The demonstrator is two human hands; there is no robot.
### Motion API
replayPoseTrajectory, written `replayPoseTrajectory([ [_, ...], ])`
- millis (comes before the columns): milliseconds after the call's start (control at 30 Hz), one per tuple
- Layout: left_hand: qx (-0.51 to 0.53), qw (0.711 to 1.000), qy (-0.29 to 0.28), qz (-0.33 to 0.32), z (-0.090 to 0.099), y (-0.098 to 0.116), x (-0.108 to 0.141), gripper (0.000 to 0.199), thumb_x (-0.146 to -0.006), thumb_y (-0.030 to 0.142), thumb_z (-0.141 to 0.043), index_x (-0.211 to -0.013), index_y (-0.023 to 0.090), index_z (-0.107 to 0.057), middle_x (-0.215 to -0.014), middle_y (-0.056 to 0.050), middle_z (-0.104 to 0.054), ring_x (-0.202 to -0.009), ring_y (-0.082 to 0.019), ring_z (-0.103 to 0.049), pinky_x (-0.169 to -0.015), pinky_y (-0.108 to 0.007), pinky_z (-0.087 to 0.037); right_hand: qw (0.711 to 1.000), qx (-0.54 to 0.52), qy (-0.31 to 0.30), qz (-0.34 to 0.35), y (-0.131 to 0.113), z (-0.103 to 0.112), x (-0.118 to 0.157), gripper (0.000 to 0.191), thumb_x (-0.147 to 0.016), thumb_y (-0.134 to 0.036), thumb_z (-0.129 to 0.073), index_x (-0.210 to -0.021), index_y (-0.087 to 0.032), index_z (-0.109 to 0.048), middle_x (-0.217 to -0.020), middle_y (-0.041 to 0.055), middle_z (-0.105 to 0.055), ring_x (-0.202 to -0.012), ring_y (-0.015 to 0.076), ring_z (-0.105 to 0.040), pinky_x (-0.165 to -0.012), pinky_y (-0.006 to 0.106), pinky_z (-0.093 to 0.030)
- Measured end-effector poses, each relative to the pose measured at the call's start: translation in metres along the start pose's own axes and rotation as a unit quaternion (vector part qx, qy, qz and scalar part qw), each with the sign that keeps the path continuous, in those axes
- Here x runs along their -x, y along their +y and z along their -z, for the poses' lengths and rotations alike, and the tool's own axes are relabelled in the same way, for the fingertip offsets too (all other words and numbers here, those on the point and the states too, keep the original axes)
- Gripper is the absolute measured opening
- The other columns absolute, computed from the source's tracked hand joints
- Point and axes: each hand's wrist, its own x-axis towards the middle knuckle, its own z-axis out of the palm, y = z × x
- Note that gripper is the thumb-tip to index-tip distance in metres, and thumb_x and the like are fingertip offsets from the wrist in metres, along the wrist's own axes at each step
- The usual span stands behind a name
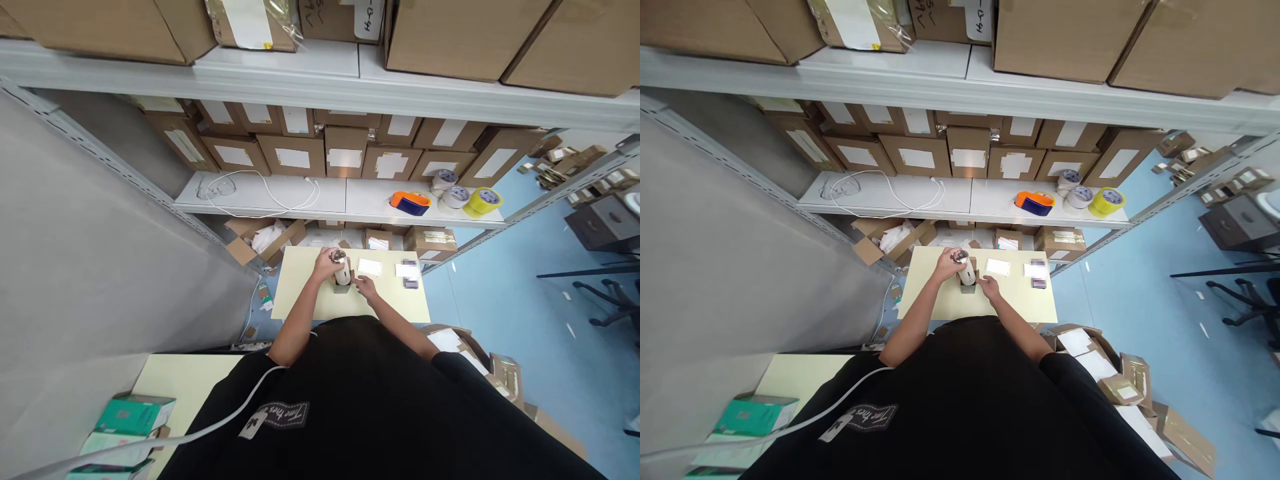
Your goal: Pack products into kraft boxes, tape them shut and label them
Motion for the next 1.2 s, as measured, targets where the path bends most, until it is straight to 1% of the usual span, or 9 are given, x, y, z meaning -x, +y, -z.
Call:
replayPoseTrajectory([
  [100, -0.041, 0.999, -0.015, -0.005, -0.007, -0.004, 0.008, 0.055, -0.065, 0.02, -0.081, -0.119, 0.021, -0.071, -0.119, -0.005, -0.061, -0.104, -0.022, -0.067, -0.105, -0.036, -0.052, 1.0, 0.01, 0.005, 0.013, 0.001, -0.009, -0.003, 0.039, -0.084, -0.046, -0.066, -0.109, -0.016, -0.071, -0.091, 0.0068, -0.074, -0.085, 0.0205, -0.071, -0.072, 0.03, -0.057],
  [267, -0.088, 0.996, -0.023, -0.013, -0.014, -0.005, 0.017, 0.051, -0.069, 0.023, -0.083, -0.118, 0.023, -0.07, -0.121, -0.006, -0.061, -0.105, -0.023, -0.067, -0.099, -0.033, -0.054, 0.997, 0.065, 0.015, 0.039, -0.01, -0.018, -0.015, 0.017, -0.082, -0.036, -0.064, -0.08, -0.02, -0.068, -0.085, 0.0049, -0.075, -0.087, 0.0207, -0.071, -0.073, 0.027, -0.054],
  [433, -0.156, 0.987, -0.03, 0.03, -0.029, -0.018, 0.026, 0.055, -0.071, 0.031, -0.086, -0.123, 0.023, -0.068, -0.127, -0.008, -0.059, -0.105, -0.025, -0.067, -0.094, -0.034, -0.053, 0.989, 0.134, 0.044, 0.039, -0.011, -0.023, -0.02, 0.021, -0.08, -0.026, -0.067, -0.062, -0.022, -0.057, -0.072, 0.007, -0.073, -0.089, 0.0244, -0.073, -0.073, 0.026, -0.051],
  [600, -0.217, 0.974, -0.035, 0.06, -0.045, -0.048, 0.038, 0.066, -0.068, 0.039, -0.091, -0.126, 0.02, -0.066, -0.139, -0.016, -0.057, -0.138, -0.037, -0.046, -0.11, -0.042, -0.043, 0.987, 0.155, 0.035, 0.028, 0.001, -0.026, -0.013, 0.018, -0.081, -0.021, -0.066, -0.065, -0.021, -0.059, -0.069, 0.0052, -0.074, -0.081, 0.0216, -0.074, -0.067, 0.023, -0.049],
  [700, -0.173, 0.983, -0.05, 0.047, -0.046, -0.067, 0.041, 0.074, -0.067, 0.044, -0.093, -0.13, 0.021, -0.063, -0.154, -0.017, -0.049, -0.147, -0.039, -0.039, -0.117, -0.045, -0.039, 0.988, 0.152, 0.037, 0.018, 0.005, -0.026, -0.013, 0.015, -0.083, -0.022, -0.067, -0.07, -0.02, -0.061, -0.071, 0.0046, -0.074, -0.079, 0.0208, -0.075, -0.064, 0.022, -0.049],
  [800, -0.09, 0.994, 0.004, 0.058, -0.042, -0.083, 0.04, 0.059, -0.086, 0.047, -0.076, -0.137, 0.023, -0.06, -0.151, -0.015, -0.054, -0.138, -0.032, -0.053, -0.114, -0.04, -0.042, 0.989, 0.141, 0.036, 0.008, 0.006, -0.026, -0.015, 0.015, -0.087, -0.022, -0.067, -0.073, -0.02, -0.06, -0.075, 0.0035, -0.074, -0.073, 0.0182, -0.076, -0.061, 0.021, -0.049],
  [900, -0.032, 0.99, 0.033, 0.131, -0.041, -0.095, 0.036, 0.05, -0.098, 0.045, -0.06, -0.142, 0.02, -0.057, -0.148, -0.016, -0.058, -0.122, -0.028, -0.066, -0.105, -0.038, -0.049, 0.991, 0.133, 0.034, 0.004, 0.007, -0.028, -0.016, 0.019, -0.09, -0.02, -0.064, -0.073, -0.02, -0.057, -0.077, 0.003, -0.073, -0.068, 0.0162, -0.075, -0.059, 0.02, -0.048],
  [1067, -0.003, 0.986, -0.074, 0.152, -0.052, -0.106, 0.037, 0.049, -0.084, 0.033, -0.078, -0.128, 0.02, -0.063, -0.127, -0.011, -0.072, -0.12, -0.03, -0.067, -0.102, -0.038, -0.051, 0.99, 0.134, 0.035, 0.031, 0.01, -0.037, -0.011, 0.017, -0.091, -0.027, -0.068, -0.081, -0.023, -0.056, -0.078, -0.0008, -0.072, -0.071, 0.0155, -0.074, -0.063, 0.021, -0.049],
  [1200, 0.023, 0.986, -0.079, 0.148, -0.058, -0.11, 0.041, 0.052, -0.079, 0.035, -0.083, -0.125, 0.022, -0.064, -0.121, -0.008, -0.074, -0.116, -0.031, -0.069, -0.098, -0.039, -0.052, 0.983, 0.172, 0.041, 0.041, 0.008, -0.043, -0.009, 0.018, -0.088, -0.029, -0.071, -0.085, -0.025, -0.054, -0.077, -0.0024, -0.07, -0.076, 0.0174, -0.072, -0.068, 0.024, -0.049],
])
